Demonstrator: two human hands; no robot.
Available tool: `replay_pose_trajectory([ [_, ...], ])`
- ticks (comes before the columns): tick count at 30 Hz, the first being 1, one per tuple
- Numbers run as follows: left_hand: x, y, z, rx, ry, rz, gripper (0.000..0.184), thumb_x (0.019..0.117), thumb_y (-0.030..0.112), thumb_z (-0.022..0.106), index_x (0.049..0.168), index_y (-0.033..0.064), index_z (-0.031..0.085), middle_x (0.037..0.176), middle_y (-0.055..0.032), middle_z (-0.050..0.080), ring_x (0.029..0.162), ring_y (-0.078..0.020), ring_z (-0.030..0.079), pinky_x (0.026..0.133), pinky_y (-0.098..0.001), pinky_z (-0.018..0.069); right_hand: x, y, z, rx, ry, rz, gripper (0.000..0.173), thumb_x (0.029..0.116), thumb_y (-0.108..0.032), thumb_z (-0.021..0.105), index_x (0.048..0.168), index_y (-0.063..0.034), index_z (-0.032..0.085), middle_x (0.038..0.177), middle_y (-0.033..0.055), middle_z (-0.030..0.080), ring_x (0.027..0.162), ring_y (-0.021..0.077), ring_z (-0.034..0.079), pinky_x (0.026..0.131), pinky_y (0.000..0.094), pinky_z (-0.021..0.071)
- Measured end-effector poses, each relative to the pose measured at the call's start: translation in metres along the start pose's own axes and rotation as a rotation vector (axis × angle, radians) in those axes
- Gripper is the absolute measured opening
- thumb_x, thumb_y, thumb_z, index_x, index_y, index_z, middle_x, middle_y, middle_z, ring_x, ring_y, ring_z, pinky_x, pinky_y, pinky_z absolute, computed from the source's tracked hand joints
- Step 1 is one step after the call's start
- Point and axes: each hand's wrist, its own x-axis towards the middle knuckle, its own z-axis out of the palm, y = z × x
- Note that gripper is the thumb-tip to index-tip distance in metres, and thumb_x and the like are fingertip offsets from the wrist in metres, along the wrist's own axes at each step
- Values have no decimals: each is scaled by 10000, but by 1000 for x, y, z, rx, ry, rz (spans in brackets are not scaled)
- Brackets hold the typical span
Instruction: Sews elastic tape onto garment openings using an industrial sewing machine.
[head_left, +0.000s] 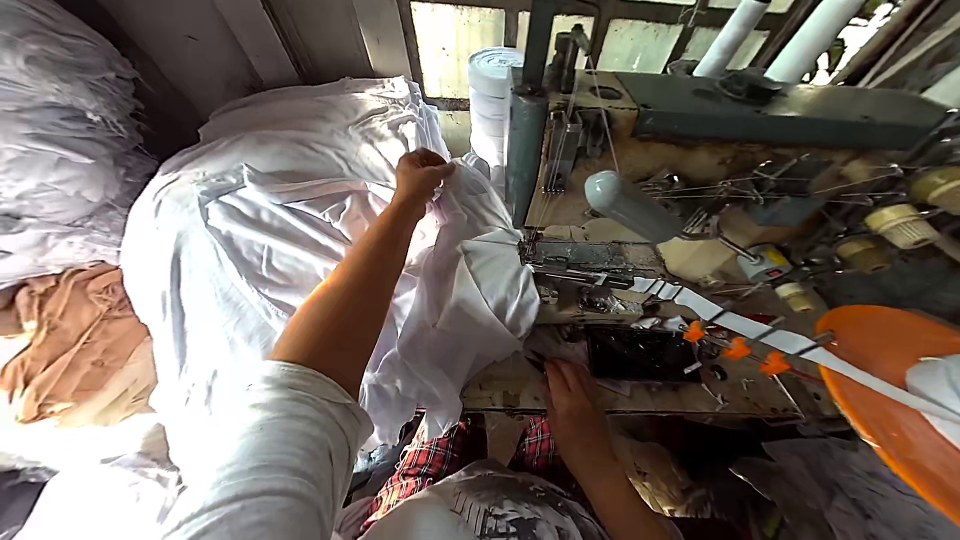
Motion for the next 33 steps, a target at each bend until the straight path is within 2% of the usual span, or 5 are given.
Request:
replay_pose_trajectory([
  [6, -118, 64, -103, -120, -13, 464, 94, 948, 118, 659, 962, 171, 583, 758, 148, 620, 593, 48, 531, 550, -133, 440, 8, -5, -5, -39, -115, 19, 241, 844, 113, 656, 1069, 76, 732, 1045, 249, 703, 993, 424, 693, 851, 526, 582],
  [11, -119, 64, -103, 437, -130, 399, 283, 994, 125, 613, 1168, -98, 625, 1116, -242, 686, 1006, -289, 688, 915, -458, 546, 9, 2, 6, -42, -23, -7, 133, 913, -9, 658, 1001, 32, 748, 995, 216, 707, 953, 402, 699, 815, 516, 586],
  [19, 20, -19, -5, 503, -339, 306, 601, 918, 133, 736, 1437, -52, 497, 1418, -329, 523, 1330, -488, 509, 1108, -636, 390, 2, 12, 15, 39, 102, -13, 237, 921, -133, 598, 987, -15, 792, 976, 156, 738, 908, 339, 711, 797, 464, 587],
  [23, 22, -43, 26, 437, -410, 253, 291, 1045, 19, 483, 1251, -103, 647, 1233, -327, 655, 1204, -469, 614, 1075, -595, 420, 3, 14, 17, 16, 119, -30, 258, 928, -168, 578, 962, -43, 801, 967, 123, 743, 891, 305, 711, 797, 423, 586],
  [33, -126, 11, -120, 330, 520, 704, 277, 956, 135, 646, 1072, -114, 613, 1023, -216, 649, 956, -204, 627, 871, -349, 506, -1, 14, 17, 184, 114, -14, 233, 951, -151, 598, 997, -13, 780, 1025, 148, 736, 968, 316, 708, 865, 438, 581],
])
